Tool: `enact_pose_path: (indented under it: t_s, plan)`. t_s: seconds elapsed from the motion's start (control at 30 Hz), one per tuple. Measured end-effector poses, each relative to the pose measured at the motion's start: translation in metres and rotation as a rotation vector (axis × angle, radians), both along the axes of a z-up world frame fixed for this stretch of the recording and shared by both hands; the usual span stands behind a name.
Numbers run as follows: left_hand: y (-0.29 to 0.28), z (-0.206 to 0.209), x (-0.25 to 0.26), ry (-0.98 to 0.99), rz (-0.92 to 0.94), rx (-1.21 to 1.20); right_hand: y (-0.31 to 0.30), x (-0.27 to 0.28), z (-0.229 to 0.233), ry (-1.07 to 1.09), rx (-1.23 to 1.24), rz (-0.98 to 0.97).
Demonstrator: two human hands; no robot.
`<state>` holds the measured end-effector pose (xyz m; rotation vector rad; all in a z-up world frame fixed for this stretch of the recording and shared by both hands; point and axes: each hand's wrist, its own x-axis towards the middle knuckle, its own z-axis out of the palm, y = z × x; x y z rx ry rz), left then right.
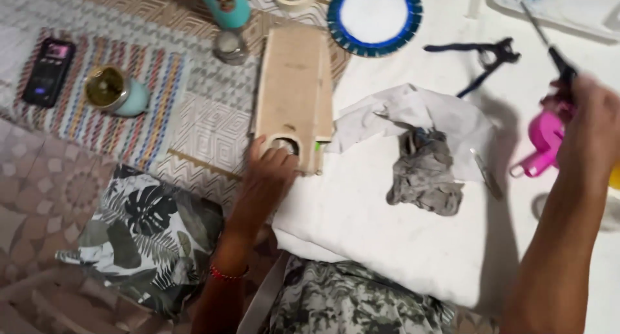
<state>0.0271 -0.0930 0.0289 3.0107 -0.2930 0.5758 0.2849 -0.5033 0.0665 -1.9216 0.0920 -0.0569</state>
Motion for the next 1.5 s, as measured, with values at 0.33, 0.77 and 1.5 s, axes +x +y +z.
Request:
enact_pose_path:
  t_s: [0.33,0.77,1.5]
  plan:
    - [0.026,0.047,0.019,0.254,-0.118,-0.622,0.082,-0.202,-0.050,-0.070,0.271,0.850]
    - [-0.018,0.052,0.053,0.007,-0.015,-0.622,0.261,-0.165,-0.102,-0.845,-1.269,0.462]
    - [-0.026,0.037,-0.019,-0.343,-0.014,-0.223,0.144,-0.158,-0.042,-0.434,-0.643,1.004]
